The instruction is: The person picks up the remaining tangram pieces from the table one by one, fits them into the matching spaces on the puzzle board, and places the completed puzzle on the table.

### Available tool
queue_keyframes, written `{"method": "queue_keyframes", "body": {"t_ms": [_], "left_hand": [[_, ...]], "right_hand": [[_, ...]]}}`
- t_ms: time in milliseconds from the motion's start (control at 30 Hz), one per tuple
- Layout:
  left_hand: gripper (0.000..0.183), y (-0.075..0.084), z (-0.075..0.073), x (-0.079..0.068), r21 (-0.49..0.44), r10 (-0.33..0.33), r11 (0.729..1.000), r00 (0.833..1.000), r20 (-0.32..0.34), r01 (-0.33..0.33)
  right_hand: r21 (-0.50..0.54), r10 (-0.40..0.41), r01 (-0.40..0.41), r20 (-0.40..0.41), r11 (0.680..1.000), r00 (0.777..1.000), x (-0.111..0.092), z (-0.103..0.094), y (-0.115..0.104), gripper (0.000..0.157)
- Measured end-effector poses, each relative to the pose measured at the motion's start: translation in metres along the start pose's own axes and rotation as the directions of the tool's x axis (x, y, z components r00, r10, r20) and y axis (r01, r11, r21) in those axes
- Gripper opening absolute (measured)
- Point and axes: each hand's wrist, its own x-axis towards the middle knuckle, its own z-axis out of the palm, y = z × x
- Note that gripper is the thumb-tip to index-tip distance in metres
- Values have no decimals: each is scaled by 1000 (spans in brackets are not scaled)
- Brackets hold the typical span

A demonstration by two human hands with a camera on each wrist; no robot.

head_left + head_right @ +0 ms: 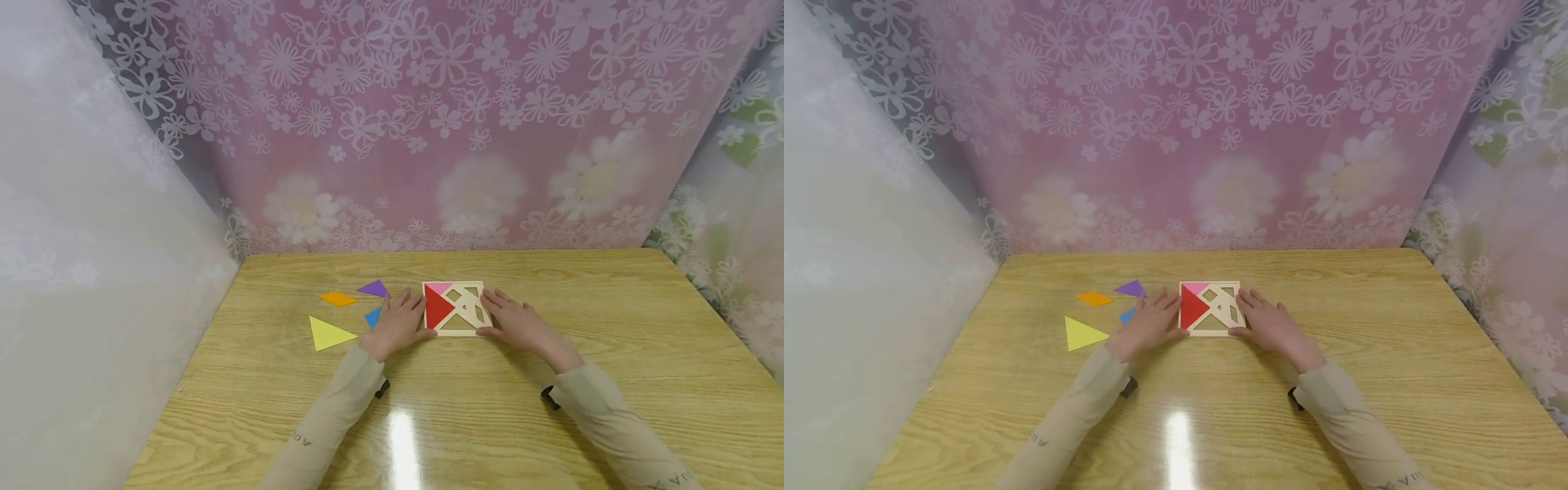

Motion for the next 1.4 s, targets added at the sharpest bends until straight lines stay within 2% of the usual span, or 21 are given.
{"method": "queue_keyframes", "body": {"t_ms": [467, 800, 1400], "left_hand": [[75, -2, 2, -13, -25, 35, 999, 999, -14, -35], [76, -2, 3, -22, -44, 35, 998, 999, -15, -35], [76, 0, 4, -36, -25, 49, 998, 998, -45, -50]], "right_hand": [[-19, -14, 14, -16, 1000, 1000, -10, 3, -9, 77], [-16, -16, 16, -10, 1000, 1000, -14, 4, -15, 76], [-38, -25, 24, -30, 999, 999, -25, 10, -24, 75]]}}
